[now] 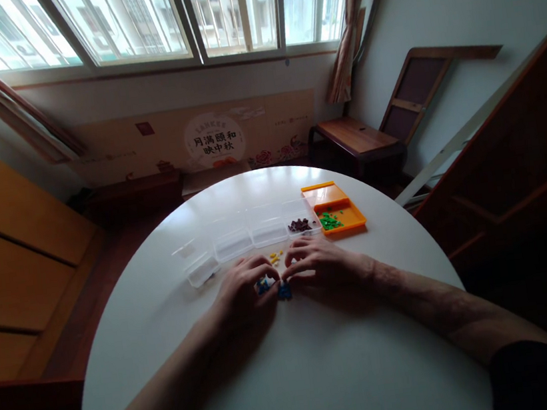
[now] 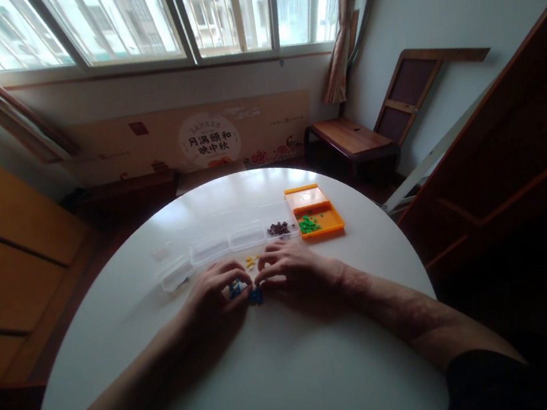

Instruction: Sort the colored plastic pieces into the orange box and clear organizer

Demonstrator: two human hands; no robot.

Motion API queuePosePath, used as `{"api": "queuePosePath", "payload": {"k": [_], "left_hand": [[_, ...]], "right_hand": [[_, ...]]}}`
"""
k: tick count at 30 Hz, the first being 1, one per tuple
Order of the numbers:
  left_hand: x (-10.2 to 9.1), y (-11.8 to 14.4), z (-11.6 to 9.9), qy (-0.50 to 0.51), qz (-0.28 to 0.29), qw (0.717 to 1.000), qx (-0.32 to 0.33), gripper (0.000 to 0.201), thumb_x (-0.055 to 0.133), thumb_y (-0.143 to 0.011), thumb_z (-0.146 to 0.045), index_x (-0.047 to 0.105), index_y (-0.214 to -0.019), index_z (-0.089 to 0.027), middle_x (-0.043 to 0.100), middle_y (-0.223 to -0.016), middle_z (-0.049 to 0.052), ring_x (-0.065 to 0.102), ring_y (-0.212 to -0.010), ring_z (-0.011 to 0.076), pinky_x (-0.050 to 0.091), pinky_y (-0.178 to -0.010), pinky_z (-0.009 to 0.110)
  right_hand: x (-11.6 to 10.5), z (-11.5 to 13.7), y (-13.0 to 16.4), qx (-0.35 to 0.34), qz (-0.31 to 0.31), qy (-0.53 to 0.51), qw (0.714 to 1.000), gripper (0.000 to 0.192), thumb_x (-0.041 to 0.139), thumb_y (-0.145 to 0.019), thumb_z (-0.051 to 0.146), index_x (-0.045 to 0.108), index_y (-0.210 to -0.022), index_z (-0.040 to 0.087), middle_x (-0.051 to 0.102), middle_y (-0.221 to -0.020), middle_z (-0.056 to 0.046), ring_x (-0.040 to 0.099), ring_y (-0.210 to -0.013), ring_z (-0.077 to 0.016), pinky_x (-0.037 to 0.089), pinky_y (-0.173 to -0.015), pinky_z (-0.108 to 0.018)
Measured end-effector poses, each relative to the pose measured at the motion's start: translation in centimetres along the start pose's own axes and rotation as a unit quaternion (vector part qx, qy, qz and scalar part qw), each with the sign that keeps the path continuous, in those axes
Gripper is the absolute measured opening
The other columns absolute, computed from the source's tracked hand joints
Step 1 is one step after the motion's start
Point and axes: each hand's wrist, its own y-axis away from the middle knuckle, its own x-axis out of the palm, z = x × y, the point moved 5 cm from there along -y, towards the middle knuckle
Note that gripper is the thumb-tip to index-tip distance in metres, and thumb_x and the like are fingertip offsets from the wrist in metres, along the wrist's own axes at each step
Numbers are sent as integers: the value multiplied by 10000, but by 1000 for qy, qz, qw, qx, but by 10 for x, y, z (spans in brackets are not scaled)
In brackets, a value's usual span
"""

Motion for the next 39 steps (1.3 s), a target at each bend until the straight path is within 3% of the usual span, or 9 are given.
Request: {"api": "queuePosePath", "payload": {"k": [16, 22, 27, 32, 36, 39], "left_hand": [[-3, 2, 12, -1, -55, 997, -61, 82, 634, -1075, -241, 713, -1053, -233, 779, -939, 9, 710, -825, 178, 528, -798, 292], [-4, 2, 14, -14, -79, 994, -71, 91, 639, -1087, -266, 711, -1047, -227, 763, -888, 2, 693, -771, 167, 524, -763, 284], [-5, 0, 13, -10, -89, 994, -59, 121, 643, -1110, -308, 727, -1080, -227, 782, -943, 12, 694, -763, 156, 532, -773, 286], [-7, -2, 9, 8, -88, 995, -46, 112, 656, -1108, -296, 750, -1096, -237, 803, -1026, 23, 696, -783, 147, 544, -783, 281], [-8, -2, 9, 17, -90, 995, -48, 118, 666, -1100, -297, 754, -1059, -229, 803, -1014, 29, 703, -780, 147, 555, -773, 280], [-9, -2, 9, 19, -90, 995, -46, 108, 689, -1088, -304, 761, -1055, -232, 804, -998, 25, 701, -770, 146, 559, -771, 280]], "right_hand": [[7, -4, 1, -11, 15, 8, 1000, 106, 685, -1100, 286, 787, -1111, 259, 792, -1151, -52, 670, -1065, -219, 543, -1001, -388], [2, -8, 1, 1, -47, -17, 999, 75, 700, -1069, 260, 774, -1079, 261, 810, -1104, -40, 721, -1032, -206, 570, -1011, -389], [-10, -28, 10, 83, -158, 11, 984, 45, 731, -1052, 253, 773, -1053, 268, 830, -1062, -30, 724, -1018, -227, 563, -986, -408], [-22, -52, 25, 218, -265, 72, 937, 101, 732, -1057, 288, 794, -985, 255, 837, -1022, -33, 721, -991, -255, 531, -1001, -450], [-23, -64, 33, 288, -281, 126, 907, 106, 744, -1045, 311, 809, -985, 252, 837, -1019, -46, 716, -992, -283, 502, -1007, -470], [-21, -67, 33, 305, -259, 146, 905, 88, 747, -1035, 277, 804, -973, 251, 833, -1034, -47, 708, -1000, -289, 483, -1019, -473]]}}
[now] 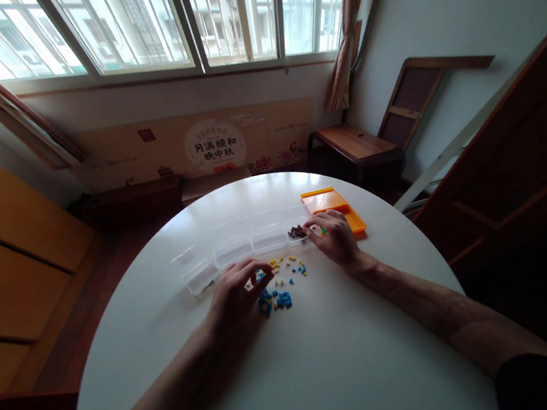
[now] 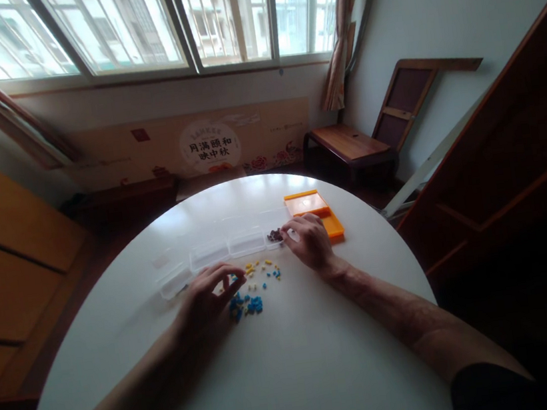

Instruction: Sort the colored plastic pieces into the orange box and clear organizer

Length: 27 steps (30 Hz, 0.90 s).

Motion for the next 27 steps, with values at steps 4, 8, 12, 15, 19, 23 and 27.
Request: {"api": "queuePosePath", "payload": {"k": [4, 8, 12, 15, 19, 23, 27], "left_hand": [[-3, 0, -1, 7, -8, 1000, -2, 88, 733, -1063, -315, 770, -1054, -236, 805, -971, 15, 692, -749, 145, 565, -764, 282], [-6, -2, -5, 17, -17, 1000, -6, 149, 732, -1070, -343, 775, -986, -227, 804, -897, 6, 698, -715, 146, 565, -749, 288], [-8, -3, -8, 29, -33, 999, -12, 160, 754, -1057, -354, 792, -971, -226, 809, -865, -3, 711, -699, 145, 564, -737, 289], [-5, -3, -8, 59, -30, 998, -17, 106, 780, -1035, -327, 806, -1002, -230, 828, -904, -2, 719, -690, 135, 578, -723, 275], [-1, -2, -9, 88, -28, 995, -25, 90, 800, -1011, -318, 825, -1013, -232, 848, -922, 9, 758, -727, 149, 604, -710, 264], [1, -2, -10, 109, -27, 992, -48, 112, 787, -1013, -321, 839, -1017, -221, 864, -945, 25, 790, -769, 165, 617, -710, 260], [2, -3, -12, 133, -12, 990, -56, 140, 758, -1024, -303, 854, -1070, -211, 876, -991, 43, 814, -819, 177, 622, -721, 251]], "right_hand": [[0, 7, 0, -12, 7, -13, 1000, 80, 738, -1032, 259, 786, -970, 250, 822, -1037, -49, 700, -1016, -288, 483, -1038, -472], [-1, 23, 2, -62, 34, -74, 995, 78, 705, -1032, 216, 766, -998, 252, 816, -1045, -44, 696, -1023, -271, 514, -1042, -464], [1, 43, 5, -152, 80, -130, 977, 80, 706, -1025, 208, 755, -1056, 263, 819, -1059, -40, 701, -1032, -253, 543, -1048, -456], [3, 56, 9, -212, 113, -149, 959, 91, 728, -1019, 234, 749, -1098, 274, 826, -1072, -33, 714, -1027, -245, 544, -1079, -467], [5, 66, 13, -266, 153, -164, 938, 109, 741, -1028, 280, 748, -1137, 279, 835, -1109, -33, 738, -1020, -231, 557, -1084, -457], [7, 68, 15, -284, 170, -165, 929, 102, 733, -1049, 297, 747, -1147, 276, 839, -1104, -35, 754, -1012, -222, 567, -1081, -443], [6, 69, 15, -299, 148, -173, 927, 115, 762, -1046, 298, 743, -1155, 264, 840, -1089, -31, 753, -993, -213, 579, -1040, -422]]}}
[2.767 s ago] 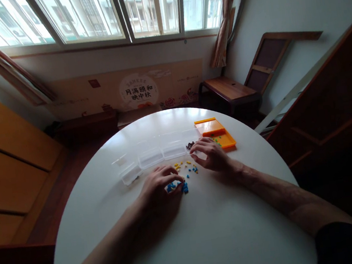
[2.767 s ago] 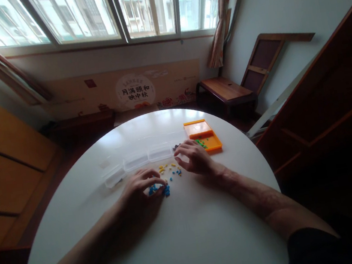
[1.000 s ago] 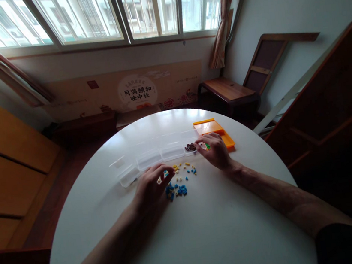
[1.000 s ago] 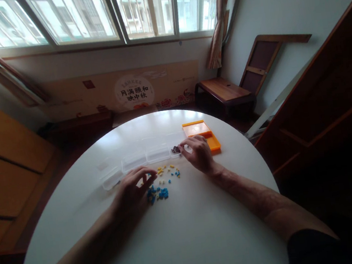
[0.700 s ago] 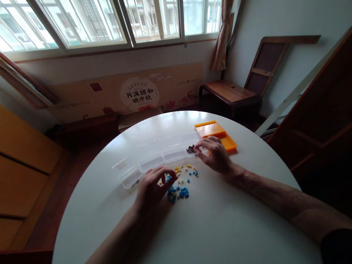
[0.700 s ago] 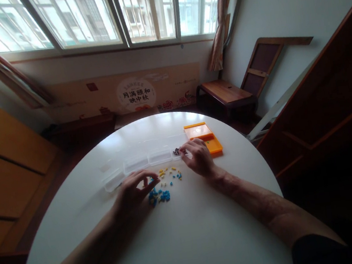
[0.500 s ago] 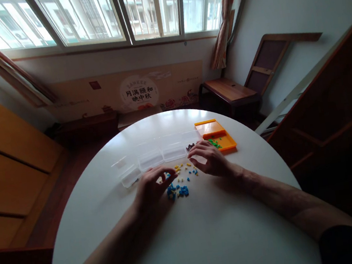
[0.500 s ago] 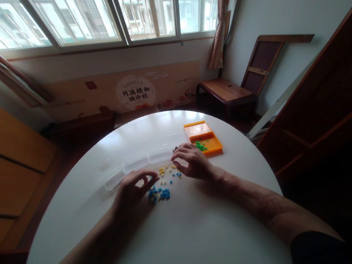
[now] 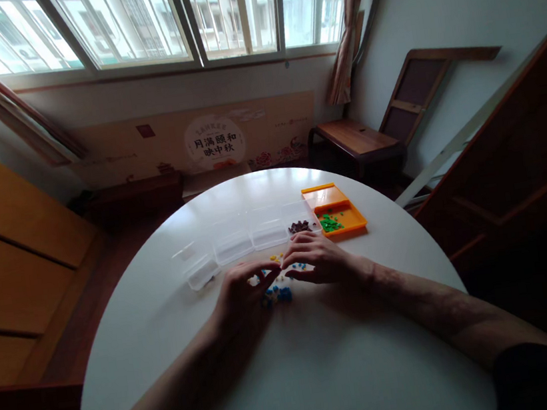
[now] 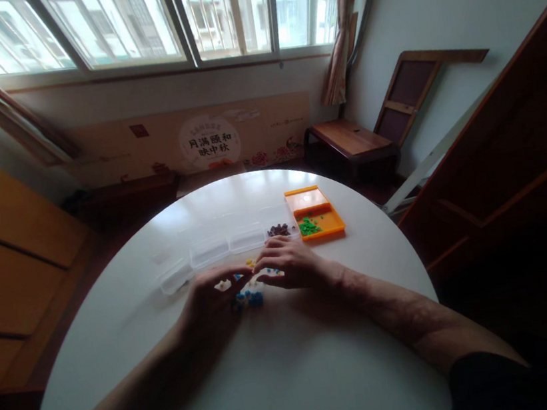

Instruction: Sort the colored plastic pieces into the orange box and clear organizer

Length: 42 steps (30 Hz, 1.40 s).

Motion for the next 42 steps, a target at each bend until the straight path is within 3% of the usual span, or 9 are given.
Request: {"api": "queuePosePath", "payload": {"k": [6, 12, 24, 27, 30, 34, 37, 42], "left_hand": [[2, 0, 3, -15, 0, 1000, 15, 127, 794, -1013, -321, 867, -1056, -227, 879, -962, 38, 804, -757, 172, 619, -727, 266], [5, 1, 4, -29, 9, 998, 47, 134, 776, -1041, -345, 853, -1052, -236, 881, -968, 39, 823, -829, 190, 620, -778, 291], [9, 2, 9, -58, 32, 996, 52, 205, 674, -1113, -338, 838, -1045, -236, 880, -996, 27, 834, -887, 193, 583, -867, 321], [4, 2, 10, -79, 21, 995, 52, 215, 644, -1132, -334, 831, -1088, -239, 876, -1019, 26, 827, -906, 185, 562, -892, 329], [-7, 2, 7, -134, 3, 988, 73, 212, 639, -1132, -339, 820, -1097, -234, 866, -1032, 29, 807, -884, 174, 535, -875, 335], [-23, 2, 6, -201, -11, 974, 101, 171, 668, -1110, -331, 804, -1085, -231, 830, -957, 7, 720, -729, 140, 518, -827, 334], [-31, 2, 6, -233, -10, 965, 116, 155, 686, -1094, -326, 801, -1043, -235, 803, -904, -9, 644, -654, 125, 518, -786, 326], [-40, 3, 8, -237, 41, 962, 131, 155, 666, -1094, -309, 801, -1056, -244, 801, -925, -1, 664, -700, 130, 525, -733, 298]], "right_hand": [[-1, 0, 0, -11, -25, 28, 999, 116, 788, -1040, 309, 740, -1132, 259, 847, -1074, -24, 743, -972, -216, 585, -1034, -422], [-3, 2, -1, -36, -46, 33, 998, 136, 795, -1033, 256, 734, -1155, 262, 846, -1060, -1, 735, -940, -201, 578, -1028, -406], [-2, 1, 0, -22, -32, 38, 999, 56, 762, -1059, 278, 774, -1113, 274, 852, -1033, -1, 733, -908, -196, 578, -1021, -413], [-3, -4, 1, 7, -32, 45, 998, 37, 748, -1063, 277, 779, -1083, 272, 847, -1021, -8, 733, -922, -202, 568, -1030, -423], [-12, -15, 6, 65, -76, 68, 993, 47, 736, -1065, 269, 775, -1040, 263, 834, -996, -15, 720, -936, -213, 562, -986, -417], [-27, -39, 22, 193, -143, 131, 962, 83, 731, -1063, 276, 766, -992, 253, 824, -993, -24, 706, -982, -249, 527, -992, -438], [-31, -55, 32, 276, -133, 177, 935, 59, 749, -1039, 292, 770, -1012, 245, 821, -1016, -46, 698, -1020, -290, 502, -1012, -469], [-27, -56, 32, 283, -114, 166, 938, 50, 724, -1030, 256, 770, -1024, 238, 812, -1054, -59, 690, -1061, -295, 505, -1029, -466]]}}
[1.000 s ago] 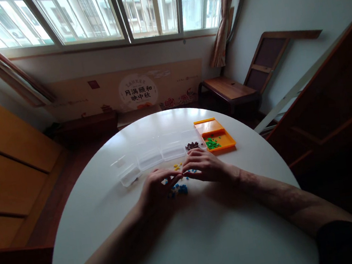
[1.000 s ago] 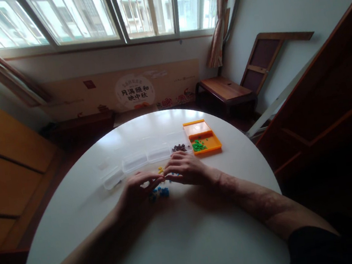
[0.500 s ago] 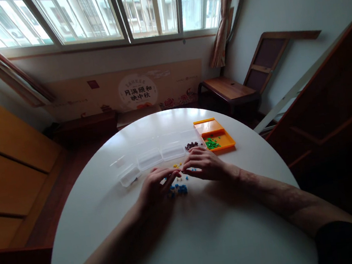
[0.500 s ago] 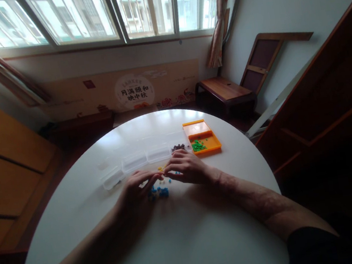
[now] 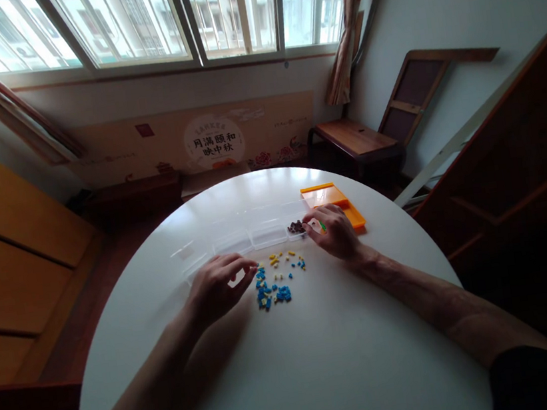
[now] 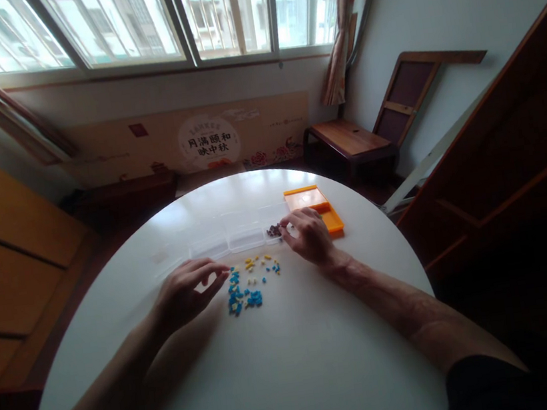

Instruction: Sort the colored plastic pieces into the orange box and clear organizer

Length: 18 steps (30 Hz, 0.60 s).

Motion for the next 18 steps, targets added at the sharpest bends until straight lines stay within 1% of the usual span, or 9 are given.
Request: {"api": "queuePosePath", "payload": {"k": [2, 4, 7, 10, 13, 15, 18], "left_hand": [[-2, 1, 1, 13, 25, 1000, 0, 153, 668, -1086, -324, 798, -1086, -245, 796, -941, 5, 659, -694, 129, 530, -720, 290], [-4, 2, 2, 21, 54, 998, -4, 157, 677, -1070, -347, 790, -1082, -238, 781, -930, 10, 638, -678, 129, 526, -708, 288], [-6, 2, 0, 38, 94, 995, -3, 187, 702, -1042, -389, 753, -993, -215, 734, -858, 12, 620, -680, 139, 503, -687, 289], [-6, 3, -2, 72, 124, 990, 3, 267, 765, -997, -463, 718, -933, -208, 703, -813, 6, 612, -679, 142, 480, -666, 284], [-2, 4, -2, 107, 155, 982, -3, 316, 818, -957, -518, 733, -967, -213, 713, -842, 12, 616, -708, 145, 474, -661, 272], [1, 6, -2, 120, 171, 978, -11, 302, 817, -962, -511, 750, -997, -219, 723, -874, 18, 619, -727, 145, 474, -659, 263], [4, 6, -1, 124, 175, 976, -17, 256, 795, -987, -477, 763, -1008, -224, 729, -892, 19, 622, -723, 136, 472, -649, 250]], "right_hand": [[1, 8, 1, -36, 10, -39, 999, 53, 715, -1026, 226, 766, -1034, 241, 809, -1059, -52, 691, -1054, -279, 517, -1029, -455], [2, 19, 2, -89, 31, -86, 992, 68, 715, -1020, 203, 759, -1054, 242, 806, -1071, -52, 692, -1045, -263, 537, -1015, -439], [2, 34, 5, -172, 80, -138, 972, 86, 725, -1016, 196, 746, -1083, 244, 803, -1075, -57, 691, -1025, -247, 567, -972, -412], [0, 47, 8, -229, 135, -163, 950, 107, 733, -998, 188, 737, -1085, 250, 804, -1059, -47, 688, -973, -232, 575, -952, -407], [-3, 53, 9, -251, 178, -164, 937, 139, 739, -958, 178, 736, -1077, 250, 800, -1053, -48, 681, -950, -231, 575, -947, -417], [-4, 53, 9, -253, 194, -154, 935, 164, 744, -929, 173, 739, -1075, 247, 795, -1061, -54, 675, -965, -239, 573, -951, -426], [-4, 49, 10, -243, 209, -147, 936, 195, 753, -908, 164, 741, -1086, 245, 788, -1082, -54, 669, -992, -243, 575, -956, -426]]}}
